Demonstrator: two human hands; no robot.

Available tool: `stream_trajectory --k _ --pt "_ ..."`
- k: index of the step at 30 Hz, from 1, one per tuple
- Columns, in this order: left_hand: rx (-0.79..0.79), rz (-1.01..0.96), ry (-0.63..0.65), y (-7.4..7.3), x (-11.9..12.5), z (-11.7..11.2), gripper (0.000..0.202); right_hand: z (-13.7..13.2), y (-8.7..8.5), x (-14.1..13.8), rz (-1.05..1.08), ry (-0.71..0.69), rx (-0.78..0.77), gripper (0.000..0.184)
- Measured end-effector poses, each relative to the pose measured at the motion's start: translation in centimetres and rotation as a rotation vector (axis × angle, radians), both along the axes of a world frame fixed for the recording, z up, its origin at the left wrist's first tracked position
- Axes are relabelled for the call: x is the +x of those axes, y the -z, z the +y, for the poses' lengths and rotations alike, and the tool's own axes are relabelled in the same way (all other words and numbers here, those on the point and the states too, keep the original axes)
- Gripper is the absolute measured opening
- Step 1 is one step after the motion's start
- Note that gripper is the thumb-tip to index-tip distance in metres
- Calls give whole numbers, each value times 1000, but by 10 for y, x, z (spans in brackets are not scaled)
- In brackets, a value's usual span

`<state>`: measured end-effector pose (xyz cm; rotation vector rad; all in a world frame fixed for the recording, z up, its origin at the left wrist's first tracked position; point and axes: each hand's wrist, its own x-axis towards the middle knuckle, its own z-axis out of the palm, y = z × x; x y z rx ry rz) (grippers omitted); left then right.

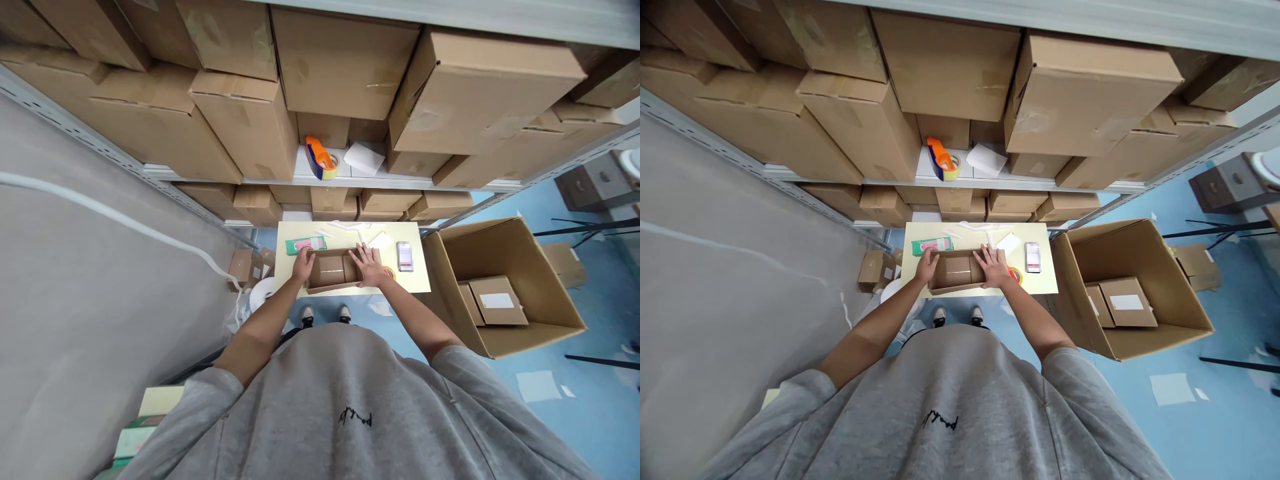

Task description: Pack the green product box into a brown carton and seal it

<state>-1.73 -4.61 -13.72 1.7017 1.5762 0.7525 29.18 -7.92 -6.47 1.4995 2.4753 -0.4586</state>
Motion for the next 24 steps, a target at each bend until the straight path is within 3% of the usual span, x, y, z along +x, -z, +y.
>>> stream_trajectory --k 8,11,14,17,19,21,24 --pt "14 15 31 -5 -9 8 52 -42 -6 -9 43 184 79 137" --pt "74 97 26 -23 -14 3 53 -62 -12 -12 78 205 139 126" --pt "156 130 -11 -55 -16 -12 53 -77 -22 -17 155 169 176 108" --pt "240 105 -141 -89 -14 -42 48 -85 -35 -21 268 66 169 87" --pt "285 54 -299 -105 -12 -72 46 -85 -44 -21 347 -13 161 76" --pt "333 -11 -515 -113 -9 -110 45 -83 -54 -22 428 -101 150 68" --pt "358 -80 -870 -114 -7 -177 45 -82 -67 -30 562 -246 108 58"
